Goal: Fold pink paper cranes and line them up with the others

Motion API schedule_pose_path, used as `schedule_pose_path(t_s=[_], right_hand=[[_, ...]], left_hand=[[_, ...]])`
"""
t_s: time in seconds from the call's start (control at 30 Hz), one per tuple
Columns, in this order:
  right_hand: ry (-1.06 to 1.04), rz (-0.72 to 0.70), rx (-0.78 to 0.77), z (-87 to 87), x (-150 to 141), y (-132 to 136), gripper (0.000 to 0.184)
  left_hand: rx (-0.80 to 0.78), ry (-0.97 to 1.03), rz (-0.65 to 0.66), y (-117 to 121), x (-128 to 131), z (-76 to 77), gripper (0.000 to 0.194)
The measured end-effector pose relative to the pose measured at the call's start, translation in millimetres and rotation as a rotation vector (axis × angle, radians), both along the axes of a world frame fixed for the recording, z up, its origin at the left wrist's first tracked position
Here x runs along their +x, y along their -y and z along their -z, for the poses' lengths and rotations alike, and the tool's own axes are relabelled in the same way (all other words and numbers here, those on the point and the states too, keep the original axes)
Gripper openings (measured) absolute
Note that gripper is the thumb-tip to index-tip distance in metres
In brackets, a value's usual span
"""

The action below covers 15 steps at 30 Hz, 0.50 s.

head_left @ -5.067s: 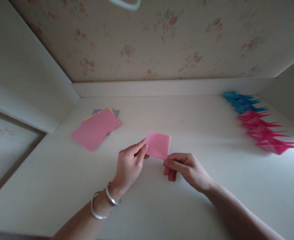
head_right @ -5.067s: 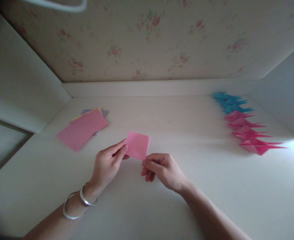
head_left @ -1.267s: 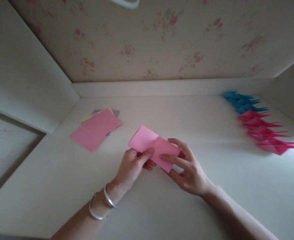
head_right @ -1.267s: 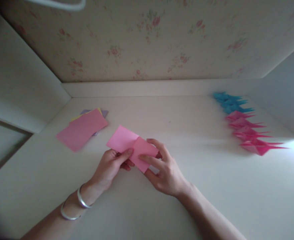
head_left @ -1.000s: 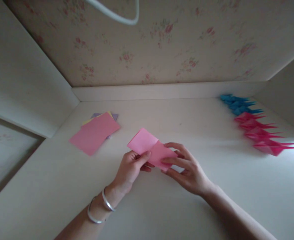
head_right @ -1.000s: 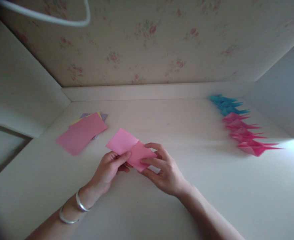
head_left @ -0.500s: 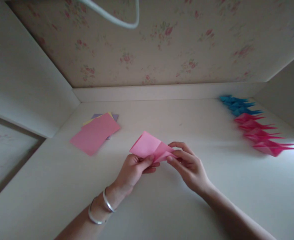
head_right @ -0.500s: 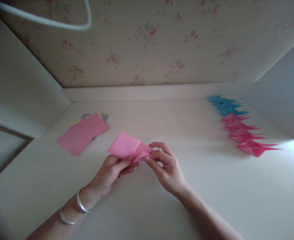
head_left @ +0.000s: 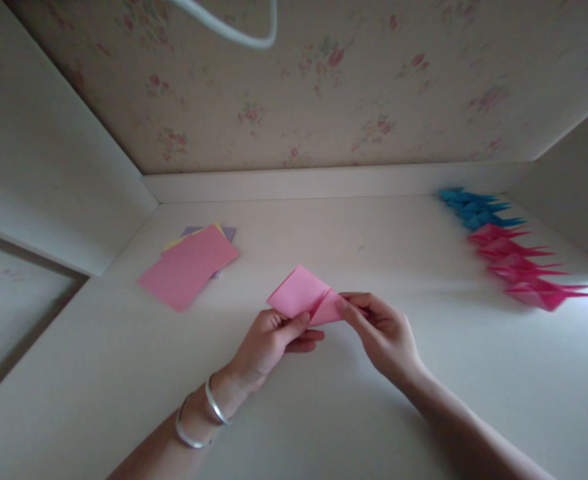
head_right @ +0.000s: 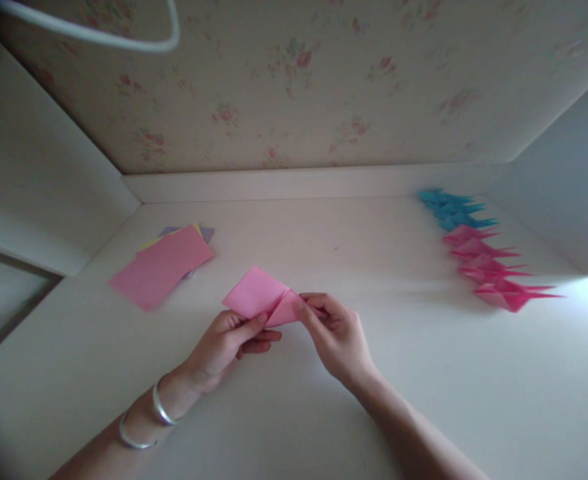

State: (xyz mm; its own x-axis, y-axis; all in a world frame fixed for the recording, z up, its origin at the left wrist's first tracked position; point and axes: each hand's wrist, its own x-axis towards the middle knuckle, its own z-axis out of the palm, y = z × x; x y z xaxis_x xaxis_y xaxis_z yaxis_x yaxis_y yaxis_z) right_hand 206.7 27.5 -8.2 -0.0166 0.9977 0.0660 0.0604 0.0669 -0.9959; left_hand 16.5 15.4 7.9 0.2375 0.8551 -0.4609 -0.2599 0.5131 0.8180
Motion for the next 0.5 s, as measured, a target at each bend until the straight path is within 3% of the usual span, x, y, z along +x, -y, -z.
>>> schedule_pose_path(t_s=[0.5], right_hand=[[0.062,0.055,0.017,3.6,-1.5,1.3,0.022]], left_hand=[[0.143,-0.184,0.036,1.3,2.0,-0.1,0.036]])
